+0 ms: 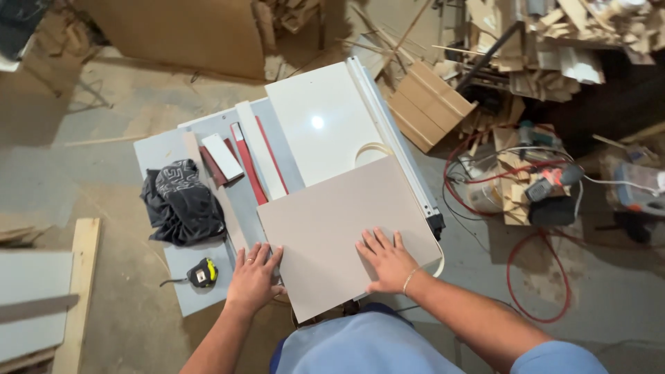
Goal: Wiping a wooden panel with a cloth in a woodworking shop
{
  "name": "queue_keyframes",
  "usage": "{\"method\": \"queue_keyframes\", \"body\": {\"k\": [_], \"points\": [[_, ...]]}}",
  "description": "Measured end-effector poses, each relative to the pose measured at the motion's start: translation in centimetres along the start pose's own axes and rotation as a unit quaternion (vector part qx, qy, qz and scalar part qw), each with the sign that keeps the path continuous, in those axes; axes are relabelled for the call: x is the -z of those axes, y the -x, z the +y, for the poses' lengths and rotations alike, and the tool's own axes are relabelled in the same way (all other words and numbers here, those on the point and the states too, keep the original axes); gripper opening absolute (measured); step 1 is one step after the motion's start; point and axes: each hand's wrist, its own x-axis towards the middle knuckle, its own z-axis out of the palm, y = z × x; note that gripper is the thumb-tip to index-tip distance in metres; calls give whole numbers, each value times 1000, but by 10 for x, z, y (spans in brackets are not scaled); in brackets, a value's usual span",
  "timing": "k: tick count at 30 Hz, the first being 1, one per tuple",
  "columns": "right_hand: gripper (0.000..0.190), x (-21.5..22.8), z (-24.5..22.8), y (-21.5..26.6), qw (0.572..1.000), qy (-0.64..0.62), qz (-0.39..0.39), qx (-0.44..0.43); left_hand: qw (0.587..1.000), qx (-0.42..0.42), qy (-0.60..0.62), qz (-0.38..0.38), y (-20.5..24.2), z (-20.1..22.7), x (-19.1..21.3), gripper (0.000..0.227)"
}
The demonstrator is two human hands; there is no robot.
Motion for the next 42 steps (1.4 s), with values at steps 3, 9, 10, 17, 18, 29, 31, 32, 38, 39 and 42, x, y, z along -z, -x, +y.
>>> {"method": "queue_keyframes", "body": {"k": [3,9,10,17,18,29,31,32,38,39,42], "points": [[121,-29,-4,11,1000,26,9,14,999,-15,5,34,1,-1,-2,114],[107,5,-10,-7,999,4,32,-26,1000,-24,-5,-19,9,6,53,102],[101,6,-8,-18,997,-10,49,-55,999,-41,-5,-23,8,6,55,103],[96,17,12,-94,985,-43,38,-162,997,-59,7,-59,-11,16,59,108],[98,18,14,-99,985,-37,33,-163,996,-55,-7,-70,-15,20,57,109],[108,35,11,-99,990,-13,-3,-141,996,-44,33,-73,1,72,61,112],[119,43,5,-94,988,-1,-13,-155,993,-61,20,-94,0,78,57,113],[119,45,3,-93,989,2,-14,-149,994,-55,23,-95,8,82,59,113],[118,45,-3,-90,985,-5,-27,-171,990,-78,41,-106,34,98,61,117],[118,44,-2,-91,985,-12,-26,-173,990,-75,51,-105,36,98,63,113],[117,44,-3,-92,984,-16,-24,-175,991,-71,64,-98,35,97,61,109]]}}
